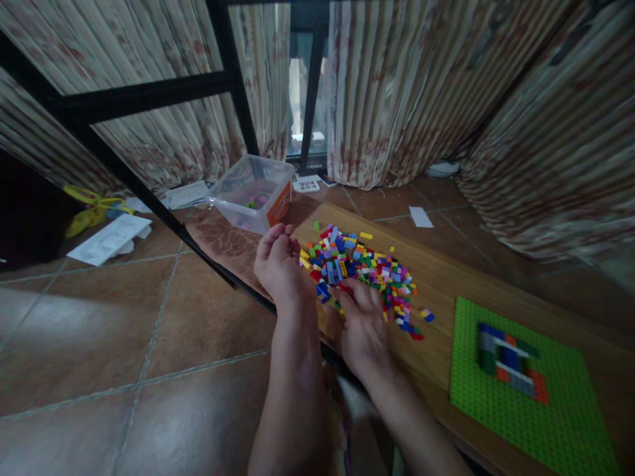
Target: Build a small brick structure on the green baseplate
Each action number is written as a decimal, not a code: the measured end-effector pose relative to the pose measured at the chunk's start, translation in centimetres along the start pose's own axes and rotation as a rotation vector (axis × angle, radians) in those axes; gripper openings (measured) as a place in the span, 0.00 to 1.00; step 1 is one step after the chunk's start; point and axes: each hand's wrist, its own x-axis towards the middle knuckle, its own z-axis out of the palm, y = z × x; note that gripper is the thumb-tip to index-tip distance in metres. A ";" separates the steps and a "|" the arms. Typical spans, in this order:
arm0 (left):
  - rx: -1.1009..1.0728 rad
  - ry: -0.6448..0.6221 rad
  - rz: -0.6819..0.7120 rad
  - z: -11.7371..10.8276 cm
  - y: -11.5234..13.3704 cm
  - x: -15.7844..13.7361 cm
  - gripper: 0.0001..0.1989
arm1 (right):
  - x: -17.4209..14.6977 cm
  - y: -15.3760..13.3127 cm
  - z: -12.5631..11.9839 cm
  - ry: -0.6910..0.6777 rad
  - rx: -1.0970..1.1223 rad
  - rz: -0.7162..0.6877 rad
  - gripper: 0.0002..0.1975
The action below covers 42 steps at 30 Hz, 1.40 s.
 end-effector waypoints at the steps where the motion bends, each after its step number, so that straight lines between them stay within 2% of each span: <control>1: -0.005 0.009 -0.005 0.0 0.1 0.0 0.07 | 0.6 -0.2 0.4 -0.011 -0.014 -0.009 0.12; 7: -0.063 0.049 -0.044 0.3 0.4 0.1 0.06 | 1.7 -0.7 2.3 -0.035 -0.062 0.061 0.12; 14: -0.019 0.012 -0.044 0.3 0.3 0.2 0.06 | 1.1 -0.2 2.6 -0.009 -0.067 0.119 0.08; 25: -0.088 0.054 -0.060 0.3 0.6 0.3 0.07 | 0.4 1.9 0.6 0.016 -0.219 0.184 0.09; 34: -0.140 0.060 -0.087 0.3 0.6 0.4 0.07 | 0.3 2.8 -0.7 0.121 -0.149 0.267 0.09; 40: -0.115 0.065 -0.107 0.4 0.5 0.2 0.06 | 1.1 3.4 -1.2 0.085 -0.193 0.270 0.10; 42: -0.114 0.066 -0.114 0.4 0.5 0.1 0.07 | 1.7 3.3 -1.1 0.110 -0.205 0.286 0.11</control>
